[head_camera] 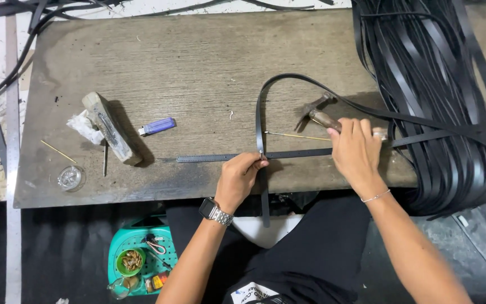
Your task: The person measures a black leather strip with a ruler, marks it with a wooden stick, and then uses a hammer to drive nails into the marked points. The person repeats this process for several nails along the strip.
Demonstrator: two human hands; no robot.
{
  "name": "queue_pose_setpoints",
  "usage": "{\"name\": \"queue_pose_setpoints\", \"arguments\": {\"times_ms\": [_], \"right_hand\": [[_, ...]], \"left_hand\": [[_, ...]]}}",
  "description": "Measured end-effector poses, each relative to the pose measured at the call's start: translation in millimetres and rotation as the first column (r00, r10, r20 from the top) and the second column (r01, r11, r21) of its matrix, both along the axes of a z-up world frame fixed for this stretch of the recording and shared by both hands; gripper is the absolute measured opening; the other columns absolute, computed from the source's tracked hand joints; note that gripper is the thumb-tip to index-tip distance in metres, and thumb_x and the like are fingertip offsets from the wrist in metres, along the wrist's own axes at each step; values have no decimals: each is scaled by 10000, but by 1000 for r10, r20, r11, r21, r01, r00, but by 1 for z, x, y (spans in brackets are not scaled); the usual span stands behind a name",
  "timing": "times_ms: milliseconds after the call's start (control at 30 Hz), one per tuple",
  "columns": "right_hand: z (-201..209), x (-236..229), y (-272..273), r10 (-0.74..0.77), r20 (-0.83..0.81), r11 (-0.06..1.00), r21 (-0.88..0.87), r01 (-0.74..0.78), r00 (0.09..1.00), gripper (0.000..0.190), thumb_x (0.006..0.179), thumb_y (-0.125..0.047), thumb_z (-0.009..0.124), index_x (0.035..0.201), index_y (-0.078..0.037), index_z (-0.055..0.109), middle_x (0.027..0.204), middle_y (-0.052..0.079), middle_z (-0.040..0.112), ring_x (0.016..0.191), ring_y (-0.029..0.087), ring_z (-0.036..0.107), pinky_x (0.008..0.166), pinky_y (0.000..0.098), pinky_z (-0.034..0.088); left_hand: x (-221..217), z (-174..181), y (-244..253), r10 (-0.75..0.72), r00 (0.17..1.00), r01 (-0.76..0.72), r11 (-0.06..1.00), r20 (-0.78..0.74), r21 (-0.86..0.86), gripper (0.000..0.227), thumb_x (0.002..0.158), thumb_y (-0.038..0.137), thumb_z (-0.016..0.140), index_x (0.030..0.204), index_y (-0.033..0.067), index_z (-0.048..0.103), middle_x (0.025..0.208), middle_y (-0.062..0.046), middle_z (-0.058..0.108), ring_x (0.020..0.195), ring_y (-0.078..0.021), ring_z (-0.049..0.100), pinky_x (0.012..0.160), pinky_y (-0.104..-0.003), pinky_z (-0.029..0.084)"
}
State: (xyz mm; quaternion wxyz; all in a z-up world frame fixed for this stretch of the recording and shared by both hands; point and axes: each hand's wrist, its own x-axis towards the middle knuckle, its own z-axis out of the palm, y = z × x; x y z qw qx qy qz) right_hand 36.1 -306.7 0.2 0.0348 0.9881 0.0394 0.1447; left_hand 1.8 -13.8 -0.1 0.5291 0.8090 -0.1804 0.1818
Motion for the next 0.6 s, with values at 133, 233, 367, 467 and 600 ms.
{"name": "queue_pose_setpoints", "arguments": {"times_ms": [133, 233, 367, 467, 600], "right_hand": [[45, -13, 20, -143, -333, 900, 349, 263, 932, 510, 1014, -650, 511, 1208, -203, 664, 788, 99, 717, 883, 406, 735, 758, 531, 510], [87, -51, 48, 143, -203, 713, 700, 41, 969, 395, 995, -364, 620, 1115, 10, 664, 711, 301, 637, 793, 523, 669, 633, 522, 462], [90, -77, 58, 288, -26, 708, 679, -194, 957, 295, 973, -340, 626, 1093, -76, 683, 671, 197, 687, 709, 413, 717, 566, 430, 540], [120, -83, 73, 338, -105, 780, 587, -216, 935, 334, 979, -377, 594, 1097, -75, 671, 625, 192, 694, 639, 389, 732, 511, 419, 547], [136, -88, 74, 339, -60, 749, 621, -230, 939, 286, 974, -340, 608, 1056, -77, 684, 551, 180, 660, 574, 388, 712, 451, 397, 533]], "left_hand": [[0, -4, 0, 5, 1000, -5, 1000, -1, 21, 63, 890, 113, 781, 910, 71, 737, 803, -77, 767, 760, -297, 748, 652, -351, 622], [0, -1, 1, -9, 1000, 8, 999, 30, 43, 59, 888, 91, 777, 929, 73, 738, 787, -82, 759, 744, -300, 746, 644, -359, 617], [-2, 2, 1, -32, 999, 32, 999, 26, 2, 55, 892, 69, 772, 936, 90, 746, 792, -82, 755, 745, -305, 741, 648, -355, 613], [-3, 6, 2, -39, 999, 39, 999, 34, 2, 58, 894, 46, 771, 939, 71, 743, 785, -97, 749, 735, -310, 737, 650, -351, 610], [-2, 5, 2, -39, 999, 39, 999, 32, 14, 64, 887, 38, 774, 938, 68, 749, 766, -106, 740, 724, -323, 735, 648, -362, 607]]}}
